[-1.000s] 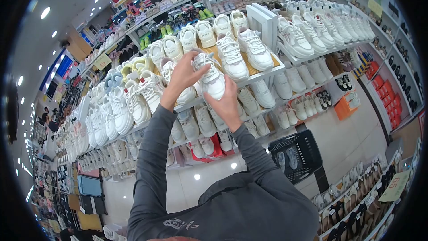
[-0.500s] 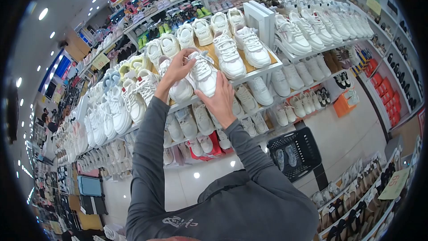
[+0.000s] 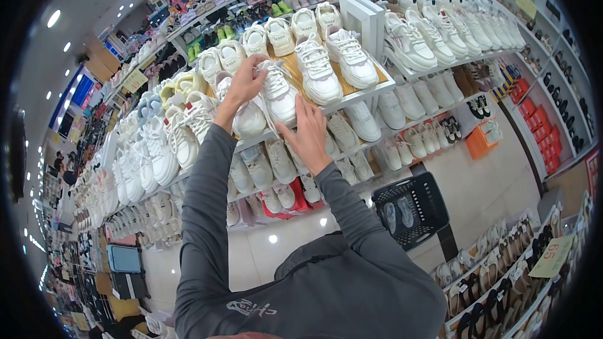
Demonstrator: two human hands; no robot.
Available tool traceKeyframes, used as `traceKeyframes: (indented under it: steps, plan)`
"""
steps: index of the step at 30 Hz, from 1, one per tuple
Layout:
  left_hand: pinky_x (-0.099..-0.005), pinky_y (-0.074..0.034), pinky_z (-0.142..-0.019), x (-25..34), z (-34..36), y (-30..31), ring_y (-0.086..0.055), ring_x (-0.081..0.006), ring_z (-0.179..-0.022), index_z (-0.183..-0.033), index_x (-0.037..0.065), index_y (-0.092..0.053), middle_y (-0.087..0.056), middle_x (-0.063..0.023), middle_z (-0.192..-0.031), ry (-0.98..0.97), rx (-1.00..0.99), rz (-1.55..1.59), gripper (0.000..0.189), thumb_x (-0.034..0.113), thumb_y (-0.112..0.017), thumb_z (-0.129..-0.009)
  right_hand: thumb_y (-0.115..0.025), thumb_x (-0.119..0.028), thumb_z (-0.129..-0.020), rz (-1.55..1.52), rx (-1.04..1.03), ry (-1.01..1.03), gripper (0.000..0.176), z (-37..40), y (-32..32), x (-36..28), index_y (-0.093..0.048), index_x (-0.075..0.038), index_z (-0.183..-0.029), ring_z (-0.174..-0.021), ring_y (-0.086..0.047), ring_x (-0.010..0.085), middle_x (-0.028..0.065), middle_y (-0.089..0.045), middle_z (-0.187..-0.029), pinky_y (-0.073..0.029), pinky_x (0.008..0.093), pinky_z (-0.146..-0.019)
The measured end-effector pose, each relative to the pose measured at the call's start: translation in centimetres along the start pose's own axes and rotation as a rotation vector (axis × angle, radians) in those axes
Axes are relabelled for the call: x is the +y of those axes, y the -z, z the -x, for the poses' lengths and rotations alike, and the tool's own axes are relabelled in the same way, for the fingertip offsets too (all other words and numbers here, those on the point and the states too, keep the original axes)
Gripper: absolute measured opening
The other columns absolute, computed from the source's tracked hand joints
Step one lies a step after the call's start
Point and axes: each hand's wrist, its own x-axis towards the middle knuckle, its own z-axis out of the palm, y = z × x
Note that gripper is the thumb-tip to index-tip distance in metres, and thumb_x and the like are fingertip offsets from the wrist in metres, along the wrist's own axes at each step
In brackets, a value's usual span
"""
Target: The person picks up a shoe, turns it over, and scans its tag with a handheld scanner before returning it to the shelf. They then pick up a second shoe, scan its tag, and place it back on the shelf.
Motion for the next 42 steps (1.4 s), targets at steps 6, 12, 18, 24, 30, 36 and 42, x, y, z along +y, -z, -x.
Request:
traceKeyframes:
  steps: [6,12,18,24,30,36,42]
  plan:
    - [-0.0324,-0.051,-0.075,0.8,1.3,0.6,-0.056,-0.0191,-0.082,-0.135,0.006,-0.060,-0.060,-0.0129,-0.111,-0.039,0.036,-0.024,0.043,0.014,-0.071,-0.094,-0.078,-0.040,-0.087,-0.005,0.009,-0.019,0.084,-0.1,-0.1,-0.3,-0.045,0.005,-0.149,-0.126,-0.050,0.0374,0.0187,-0.057,-0.143,-0.038,0.0491,-0.105]
    - [-0.0424,-0.048,-0.095,4.3,6.3,2.6,-0.056,-0.0334,-0.110,-0.138,0.007,-0.056,-0.055,-0.0177,-0.126,-0.160,-0.004,-0.273,0.057,0.021,-0.079,-0.087,-0.080,-0.041,-0.085,-0.022,0.019,-0.022,0.086,-0.1,-0.5,0.6,-0.045,0.004,-0.148,-0.126,-0.050,0.0379,0.0201,-0.055,-0.142,-0.039,0.0494,-0.105]
    - [-0.0478,-0.037,-0.108,5.8,10.6,3.5,-0.047,-0.0382,-0.129,-0.144,0.006,-0.048,-0.054,-0.0172,-0.130,-0.164,-0.235,-0.461,0.080,0.025,-0.086,-0.076,-0.083,-0.037,-0.083,-0.024,0.047,-0.032,0.083,-0.1,-1.2,0.4,-0.048,0.004,-0.145,-0.123,-0.052,0.0392,0.0216,-0.056,-0.137,-0.041,0.0487,-0.103]
    - [-0.0483,-0.035,-0.110,4.9,11.3,3.3,-0.046,-0.0382,-0.130,-0.148,0.008,-0.043,-0.053,-0.0166,-0.129,-0.191,-0.238,-0.491,0.087,0.015,-0.083,-0.070,-0.083,-0.036,-0.081,-0.032,0.067,-0.014,0.081,0.0,-1.6,0.5,-0.049,0.004,-0.143,-0.120,-0.053,0.0394,0.0214,-0.057,-0.134,-0.042,0.0494,-0.101]
    - [-0.0480,-0.036,-0.110,5.3,11.5,3.6,-0.046,-0.0390,-0.129,-0.147,0.007,-0.043,-0.053,-0.0179,-0.128,-0.197,-0.267,-0.464,0.087,0.009,-0.079,-0.068,-0.084,-0.035,-0.081,-0.043,0.079,0.006,0.080,-0.1,-1.6,0.6,-0.050,0.005,-0.142,-0.118,-0.054,0.0399,0.0216,-0.058,-0.132,-0.042,0.0489,-0.100]
    - [-0.0490,-0.036,-0.113,5.5,11.9,4.0,-0.045,-0.0395,-0.131,-0.148,0.008,-0.043,-0.052,-0.0177,-0.131,-0.187,-0.277,-0.401,0.086,0.006,-0.079,-0.070,-0.083,-0.036,-0.082,-0.066,0.064,-0.007,0.081,0.1,-1.6,0.6,-0.049,0.005,-0.143,-0.121,-0.052,0.0416,0.0227,-0.057,-0.134,-0.041,0.0488,-0.104]
    - [-0.0490,-0.033,-0.119,7.9,14.8,3.6,-0.039,-0.0397,-0.142,-0.149,0.009,-0.044,-0.048,-0.0169,-0.146,-0.160,-0.133,-0.261,0.082,0.006,-0.080,-0.076,-0.082,-0.031,-0.088,-0.209,0.117,-0.006,0.075,1.5,-1.6,0.9,-0.048,0.006,-0.143,-0.134,-0.048,0.0400,0.0222,-0.050,-0.145,-0.039,0.0469,-0.112]
